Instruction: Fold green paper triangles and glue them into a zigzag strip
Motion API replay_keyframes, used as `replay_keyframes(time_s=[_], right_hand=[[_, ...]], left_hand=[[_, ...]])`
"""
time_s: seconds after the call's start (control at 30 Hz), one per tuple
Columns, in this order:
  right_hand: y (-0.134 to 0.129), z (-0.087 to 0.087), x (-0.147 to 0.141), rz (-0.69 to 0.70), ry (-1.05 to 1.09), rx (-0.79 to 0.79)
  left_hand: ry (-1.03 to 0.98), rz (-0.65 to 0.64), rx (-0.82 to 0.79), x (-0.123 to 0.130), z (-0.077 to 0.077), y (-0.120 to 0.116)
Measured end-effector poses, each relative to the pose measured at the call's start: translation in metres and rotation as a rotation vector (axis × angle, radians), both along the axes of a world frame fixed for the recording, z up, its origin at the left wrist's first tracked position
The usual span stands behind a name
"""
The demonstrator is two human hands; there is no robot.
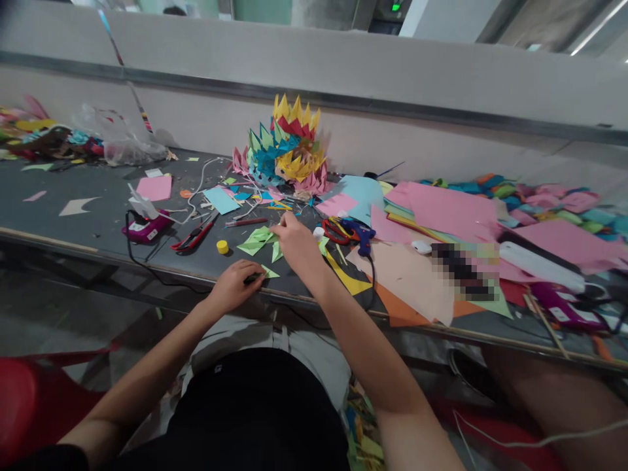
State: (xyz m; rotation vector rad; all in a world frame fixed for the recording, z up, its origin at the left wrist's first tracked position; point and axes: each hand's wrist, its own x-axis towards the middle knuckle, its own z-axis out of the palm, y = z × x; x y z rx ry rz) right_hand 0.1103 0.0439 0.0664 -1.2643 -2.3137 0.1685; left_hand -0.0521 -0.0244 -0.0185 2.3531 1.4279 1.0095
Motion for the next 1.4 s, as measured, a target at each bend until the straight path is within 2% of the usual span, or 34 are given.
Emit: replay_keyframes(time_s=[0.07,0.17,0.27,0.37,0.6,0.67,0.8,0.9,1.03,1.17,1.4], right_hand=[[-0.011,0.001,0.014,0.123,0.044,-0.023],[-0.021,-0.009,0.042,0.269,0.041,-0.228],[-0.021,-0.021,0.069,0.306,0.004,-0.435],[-0.020,-0.027,0.083,0.260,0.055,-0.539],[-0.019,-0.034,0.087,0.133,0.109,-0.443],[-0.019,-0.039,0.087,0.136,0.137,-0.448],[-0.020,-0.047,0.086,0.171,0.135,-0.437],[-0.020,-0.050,0.085,0.171,0.152,-0.436],[-0.020,-0.053,0.085,0.174,0.191,-0.451],[-0.020,-0.056,0.084,0.176,0.215,-0.443],[-0.020,-0.059,0.078,0.130,0.223,-0.396]], left_hand=[[0.035,-0.006,0.026,0.000,0.001,-0.001],[0.083,-0.023,0.064,-0.001,0.000,-0.001],[0.073,-0.018,0.093,-0.002,-0.004,-0.001],[0.083,-0.053,0.119,-0.003,-0.008,0.000],[0.110,-0.173,0.152,-0.008,-0.009,-0.006],[0.065,-0.162,0.161,-0.009,-0.008,-0.008],[-0.051,-0.053,0.181,-0.002,-0.007,-0.006],[-0.039,-0.020,0.192,0.010,-0.008,0.000],[0.051,-0.026,0.185,0.025,-0.008,0.006],[0.141,-0.047,0.159,0.029,-0.005,0.006],[0.134,-0.063,0.132,0.031,-0.004,0.006]])
